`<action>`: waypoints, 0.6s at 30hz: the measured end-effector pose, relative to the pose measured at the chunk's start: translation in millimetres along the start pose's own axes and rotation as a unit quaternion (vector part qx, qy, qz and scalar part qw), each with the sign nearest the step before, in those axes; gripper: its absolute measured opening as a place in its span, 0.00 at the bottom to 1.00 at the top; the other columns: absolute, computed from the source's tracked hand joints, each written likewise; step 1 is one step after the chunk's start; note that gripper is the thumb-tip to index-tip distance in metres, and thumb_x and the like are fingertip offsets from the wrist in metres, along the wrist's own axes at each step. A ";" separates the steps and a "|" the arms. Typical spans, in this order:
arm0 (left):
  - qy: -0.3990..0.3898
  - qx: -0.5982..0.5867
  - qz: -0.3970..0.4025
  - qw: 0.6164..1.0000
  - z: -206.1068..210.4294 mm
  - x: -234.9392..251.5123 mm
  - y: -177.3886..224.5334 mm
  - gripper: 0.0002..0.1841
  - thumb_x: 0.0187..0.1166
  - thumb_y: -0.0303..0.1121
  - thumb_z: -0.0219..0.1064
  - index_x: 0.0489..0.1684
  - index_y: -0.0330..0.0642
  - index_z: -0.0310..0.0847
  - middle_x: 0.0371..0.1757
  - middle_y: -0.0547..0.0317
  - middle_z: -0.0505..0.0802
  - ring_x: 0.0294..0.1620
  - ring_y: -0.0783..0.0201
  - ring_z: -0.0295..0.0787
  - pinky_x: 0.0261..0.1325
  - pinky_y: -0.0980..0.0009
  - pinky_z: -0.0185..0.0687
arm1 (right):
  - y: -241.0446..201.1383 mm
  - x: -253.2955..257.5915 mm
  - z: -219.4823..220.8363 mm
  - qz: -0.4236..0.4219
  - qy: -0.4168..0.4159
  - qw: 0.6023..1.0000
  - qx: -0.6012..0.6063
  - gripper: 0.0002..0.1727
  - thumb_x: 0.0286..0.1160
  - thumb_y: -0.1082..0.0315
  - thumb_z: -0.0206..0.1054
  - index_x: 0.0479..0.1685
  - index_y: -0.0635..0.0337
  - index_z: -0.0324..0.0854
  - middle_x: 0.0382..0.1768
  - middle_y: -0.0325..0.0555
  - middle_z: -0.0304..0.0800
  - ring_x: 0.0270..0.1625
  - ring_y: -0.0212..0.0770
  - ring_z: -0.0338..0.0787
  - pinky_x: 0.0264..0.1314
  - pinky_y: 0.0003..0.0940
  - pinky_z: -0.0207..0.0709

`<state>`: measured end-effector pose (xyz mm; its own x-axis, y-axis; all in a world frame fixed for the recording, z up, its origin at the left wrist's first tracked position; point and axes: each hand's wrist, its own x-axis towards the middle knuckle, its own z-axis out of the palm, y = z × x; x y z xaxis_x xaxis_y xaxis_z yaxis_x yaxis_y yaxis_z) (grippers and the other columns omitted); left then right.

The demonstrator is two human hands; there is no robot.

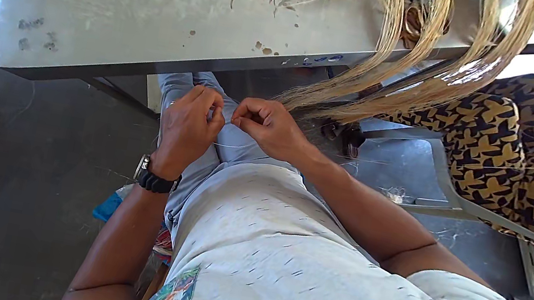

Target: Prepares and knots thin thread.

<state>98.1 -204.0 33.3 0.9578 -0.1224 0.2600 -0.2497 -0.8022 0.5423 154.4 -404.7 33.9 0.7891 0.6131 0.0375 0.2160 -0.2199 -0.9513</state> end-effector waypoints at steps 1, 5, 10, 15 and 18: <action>-0.003 0.000 0.000 1.000 0.1 -0.8 -0.8 0.06 0.81 0.30 0.63 0.46 0.42 0.85 0.45 0.52 0.89 0.35 0.56 0.87 0.33 0.55 0.84 | 2.0 -0.2 0.3 -0.006 -0.002 1.000 0.002 0.07 0.83 0.73 0.64 0.38 0.62 0.86 0.24 0.39 0.82 0.23 0.31 0.77 0.26 0.25 0.73; -0.011 -0.009 -0.003 1.000 1.1 -2.1 -2.9 0.06 0.81 0.30 0.63 0.46 0.42 0.85 0.45 0.53 0.89 0.34 0.58 0.87 0.33 0.56 0.84 | 5.3 -1.5 -0.1 -0.006 -0.007 1.000 0.004 0.07 0.83 0.73 0.64 0.38 0.62 0.86 0.24 0.39 0.83 0.24 0.30 0.78 0.26 0.25 0.73; -0.040 -0.123 0.023 0.991 -10.0 -2.9 -15.6 0.08 0.83 0.29 0.62 0.49 0.38 0.86 0.47 0.52 0.90 0.43 0.62 0.89 0.47 0.62 0.88 | 4.2 -7.0 -2.6 0.059 0.018 0.995 0.085 0.07 0.82 0.73 0.65 0.38 0.63 0.87 0.21 0.39 0.79 0.18 0.29 0.71 0.18 0.22 0.64; 0.020 -0.277 -0.063 0.958 -15.6 -12.2 -25.3 0.14 0.89 0.35 0.59 0.65 0.41 0.80 0.48 0.55 0.90 0.37 0.65 0.89 0.42 0.67 0.90 | 5.3 -9.9 -5.0 0.140 0.036 0.967 0.212 0.07 0.85 0.72 0.61 0.39 0.62 0.84 0.21 0.38 0.77 0.15 0.27 0.66 0.16 0.19 0.60; 0.071 -0.330 -0.104 0.935 -4.4 -14.2 -22.4 0.16 0.93 0.43 0.55 0.67 0.44 0.77 0.42 0.60 0.90 0.33 0.68 0.89 0.39 0.71 0.90 | 4.5 -8.0 -2.8 0.160 0.046 0.948 0.273 0.07 0.84 0.71 0.62 0.38 0.60 0.83 0.22 0.37 0.76 0.15 0.26 0.65 0.16 0.19 0.59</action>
<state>89.5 -181.7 21.0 0.9785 0.1132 0.1724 -0.1386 -0.2584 0.9561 150.6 -412.7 30.2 0.8165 0.5070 -0.2762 -0.3517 0.0575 -0.9343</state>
